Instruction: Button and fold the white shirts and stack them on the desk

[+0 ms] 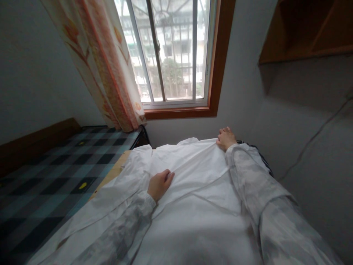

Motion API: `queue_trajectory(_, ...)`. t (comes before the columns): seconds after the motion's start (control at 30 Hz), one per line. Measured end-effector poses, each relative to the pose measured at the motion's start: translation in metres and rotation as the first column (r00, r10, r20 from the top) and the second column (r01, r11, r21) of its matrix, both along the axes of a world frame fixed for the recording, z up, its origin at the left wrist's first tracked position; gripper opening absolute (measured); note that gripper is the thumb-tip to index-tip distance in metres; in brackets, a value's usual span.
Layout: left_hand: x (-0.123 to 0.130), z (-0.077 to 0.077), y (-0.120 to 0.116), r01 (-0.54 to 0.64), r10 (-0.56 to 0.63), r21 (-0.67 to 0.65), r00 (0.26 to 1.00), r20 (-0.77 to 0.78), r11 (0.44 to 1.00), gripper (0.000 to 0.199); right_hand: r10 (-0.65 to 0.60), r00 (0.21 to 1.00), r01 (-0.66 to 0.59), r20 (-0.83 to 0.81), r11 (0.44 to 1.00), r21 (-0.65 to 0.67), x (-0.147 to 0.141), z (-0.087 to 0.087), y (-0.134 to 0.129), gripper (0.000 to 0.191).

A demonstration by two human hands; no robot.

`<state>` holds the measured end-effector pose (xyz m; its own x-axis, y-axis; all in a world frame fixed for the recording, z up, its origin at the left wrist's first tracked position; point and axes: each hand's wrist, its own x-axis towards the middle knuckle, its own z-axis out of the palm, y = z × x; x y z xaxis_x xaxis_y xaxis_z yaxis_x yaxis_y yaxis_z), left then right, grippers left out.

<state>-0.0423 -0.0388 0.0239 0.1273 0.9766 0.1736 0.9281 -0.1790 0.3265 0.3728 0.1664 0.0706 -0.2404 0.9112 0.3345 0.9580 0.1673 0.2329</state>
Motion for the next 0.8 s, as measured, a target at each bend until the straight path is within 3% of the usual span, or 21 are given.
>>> queue_trajectory(0.13, 0.000, 0.001, -0.001, -0.015, 0.015, 0.015, 1.000, -0.001, 1.000, 0.038, -0.059, 0.983, 0.079, -0.171, 0.991, 0.112, -0.011, -0.006, -0.002, 0.058)
queue_trajectory(0.2, 0.000, 0.002, -0.002, -0.032, 0.031, 0.025, 1.000, 0.002, 0.999, 0.036, 0.000, 0.972, 0.038, -0.236, 0.986, 0.160, -0.021, -0.009, -0.011, 0.062)
queue_trajectory(0.3, 0.000, 0.005, -0.004, -0.058, 0.058, 0.037, 0.998, -0.005, 0.998, 0.034, 0.261, 0.939, -0.241, -0.224, 0.964, 0.114, -0.035, -0.020, -0.037, 0.062)
queue_trajectory(0.37, 0.000, 0.007, -0.004, -0.074, 0.075, 0.030, 0.997, -0.027, 0.997, 0.034, 0.426, 0.879, -0.436, -0.214, 0.900, -0.003, -0.037, -0.035, -0.057, 0.061)
queue_trajectory(0.4, 0.000, 0.009, -0.004, -0.078, 0.079, 0.023, 0.996, -0.041, 0.997, 0.034, 0.454, 0.863, -0.476, -0.222, 0.878, -0.058, -0.035, -0.043, -0.067, 0.062)
queue_trajectory(0.47, 0.000, 0.011, -0.004, -0.083, 0.083, 0.001, 0.993, -0.078, 0.997, 0.035, 0.404, 0.881, -0.443, -0.244, 0.887, -0.132, -0.026, -0.059, -0.080, 0.067)
queue_trajectory(0.57, -0.001, 0.016, -0.004, -0.095, 0.088, -0.037, 0.984, -0.158, 0.995, 0.041, 0.211, 0.945, -0.260, -0.251, 0.949, -0.180, -0.008, -0.070, -0.084, 0.073)
queue_trajectory(0.7, -0.008, 0.020, -0.005, -0.116, 0.096, -0.060, 0.960, -0.261, 0.991, 0.048, -0.018, 0.970, -0.033, -0.242, 0.978, -0.205, 0.007, -0.061, -0.076, 0.072)
queue_trajectory(0.8, -0.017, 0.023, -0.008, -0.128, 0.104, -0.062, 0.949, -0.297, 0.990, 0.048, -0.064, 0.961, 0.018, -0.269, 0.985, -0.170, 0.015, -0.051, -0.081, 0.066)
